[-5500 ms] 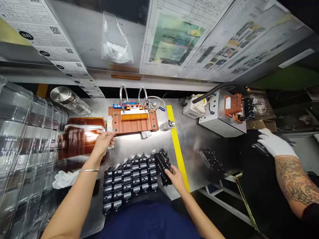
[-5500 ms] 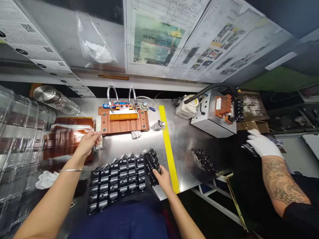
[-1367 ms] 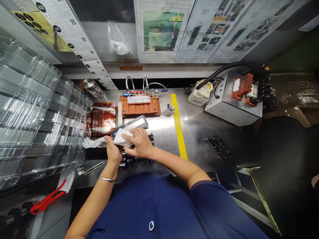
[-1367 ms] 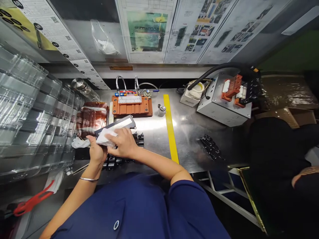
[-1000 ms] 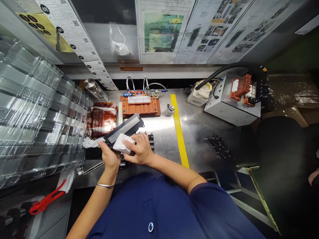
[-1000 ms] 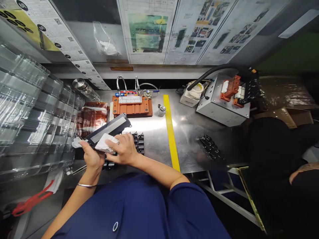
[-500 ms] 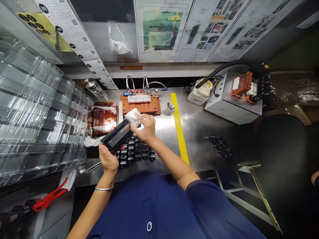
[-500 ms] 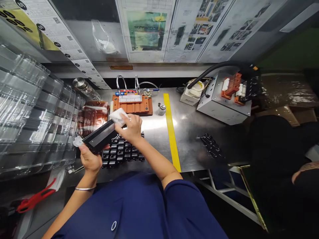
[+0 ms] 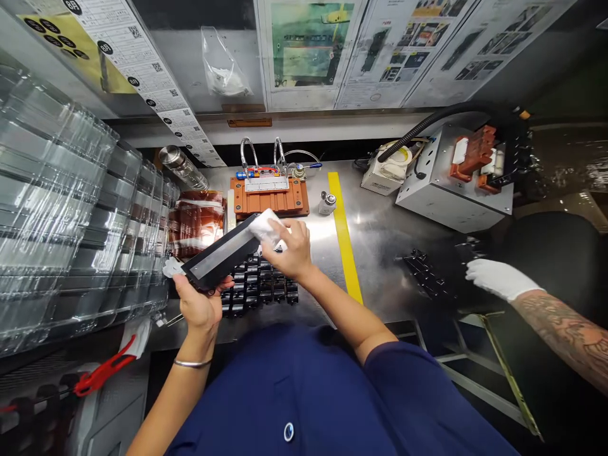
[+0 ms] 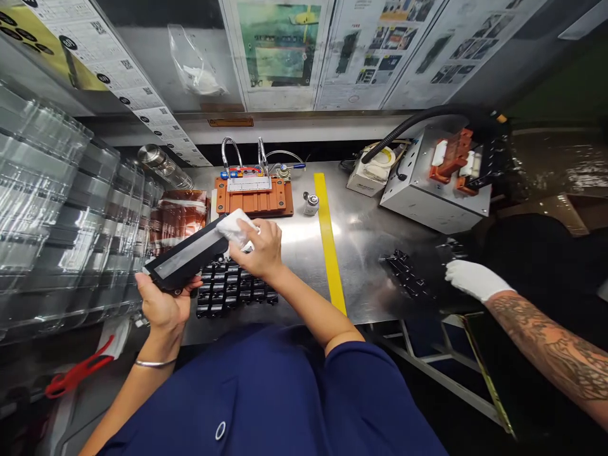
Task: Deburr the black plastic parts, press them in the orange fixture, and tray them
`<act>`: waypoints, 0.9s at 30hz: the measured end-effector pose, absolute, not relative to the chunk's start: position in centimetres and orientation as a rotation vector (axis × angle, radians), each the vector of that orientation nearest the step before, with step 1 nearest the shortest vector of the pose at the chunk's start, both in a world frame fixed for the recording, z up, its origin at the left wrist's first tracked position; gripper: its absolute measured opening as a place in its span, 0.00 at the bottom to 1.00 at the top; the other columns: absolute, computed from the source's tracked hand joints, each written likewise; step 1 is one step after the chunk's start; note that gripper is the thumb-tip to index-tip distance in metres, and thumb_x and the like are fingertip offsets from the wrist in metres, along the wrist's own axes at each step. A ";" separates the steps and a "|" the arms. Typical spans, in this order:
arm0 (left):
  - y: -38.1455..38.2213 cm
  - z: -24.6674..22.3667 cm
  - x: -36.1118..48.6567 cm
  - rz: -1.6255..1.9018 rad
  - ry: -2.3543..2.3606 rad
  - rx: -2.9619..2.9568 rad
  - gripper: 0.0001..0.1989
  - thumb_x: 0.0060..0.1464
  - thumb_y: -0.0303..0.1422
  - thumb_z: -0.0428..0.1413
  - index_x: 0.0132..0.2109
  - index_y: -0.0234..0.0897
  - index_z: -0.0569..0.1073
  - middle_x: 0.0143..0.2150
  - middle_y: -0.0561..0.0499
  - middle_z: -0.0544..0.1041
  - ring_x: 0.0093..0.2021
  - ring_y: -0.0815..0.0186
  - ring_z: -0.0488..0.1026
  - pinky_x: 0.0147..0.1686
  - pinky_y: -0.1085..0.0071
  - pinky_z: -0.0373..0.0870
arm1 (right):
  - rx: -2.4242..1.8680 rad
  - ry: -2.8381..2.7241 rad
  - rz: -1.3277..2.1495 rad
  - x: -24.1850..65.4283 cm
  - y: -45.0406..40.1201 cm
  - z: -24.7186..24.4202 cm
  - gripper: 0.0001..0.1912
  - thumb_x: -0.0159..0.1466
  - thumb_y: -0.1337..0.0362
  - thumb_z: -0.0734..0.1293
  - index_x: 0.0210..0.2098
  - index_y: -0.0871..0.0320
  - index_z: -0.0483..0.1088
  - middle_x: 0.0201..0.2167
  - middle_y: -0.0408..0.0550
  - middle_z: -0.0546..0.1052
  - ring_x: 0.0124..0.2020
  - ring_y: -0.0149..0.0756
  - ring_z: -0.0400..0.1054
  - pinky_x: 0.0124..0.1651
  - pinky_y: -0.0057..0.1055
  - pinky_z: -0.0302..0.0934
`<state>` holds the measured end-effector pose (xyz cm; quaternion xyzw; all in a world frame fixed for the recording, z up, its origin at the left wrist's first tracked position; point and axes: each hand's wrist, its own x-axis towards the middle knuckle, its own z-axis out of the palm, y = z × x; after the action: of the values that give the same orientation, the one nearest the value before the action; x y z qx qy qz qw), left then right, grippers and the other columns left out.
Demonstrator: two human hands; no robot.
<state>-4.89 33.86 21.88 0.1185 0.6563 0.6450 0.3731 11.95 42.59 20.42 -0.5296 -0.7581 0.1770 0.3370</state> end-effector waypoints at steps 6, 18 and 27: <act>34.3 21.9 -5.0 1.647 1.623 0.296 0.27 0.53 0.58 0.46 0.39 0.40 0.75 0.26 0.52 0.75 0.21 0.67 0.71 0.20 0.72 0.70 | -1.258 -1.885 0.571 11.8 40.5 20.8 0.22 0.54 0.54 0.69 0.48 0.51 0.75 0.44 0.52 0.72 0.47 0.45 0.63 0.56 0.48 0.56; 31.9 23.2 -8.3 1.407 1.771 0.883 0.27 0.29 0.39 0.72 0.41 0.37 0.77 0.37 0.48 0.79 0.45 0.54 0.76 0.51 0.60 0.72 | -1.013 -0.898 1.719 15.5 43.8 21.1 0.26 0.54 0.51 0.67 0.50 0.53 0.71 0.49 0.46 0.76 0.45 0.39 0.70 0.44 0.38 0.71; 32.0 22.2 -9.4 1.151 1.672 1.966 0.12 0.48 0.32 0.60 0.43 0.41 0.77 0.48 0.44 0.80 0.54 0.53 0.73 0.60 0.46 0.62 | -1.092 -1.626 1.070 16.4 43.1 21.9 0.22 0.55 0.56 0.68 0.49 0.53 0.73 0.44 0.50 0.73 0.43 0.40 0.68 0.43 0.39 0.67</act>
<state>-9.42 31.96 22.20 0.6871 0.5844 0.4021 0.1571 16.43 43.12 21.92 -0.4395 -0.6543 0.4309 0.4394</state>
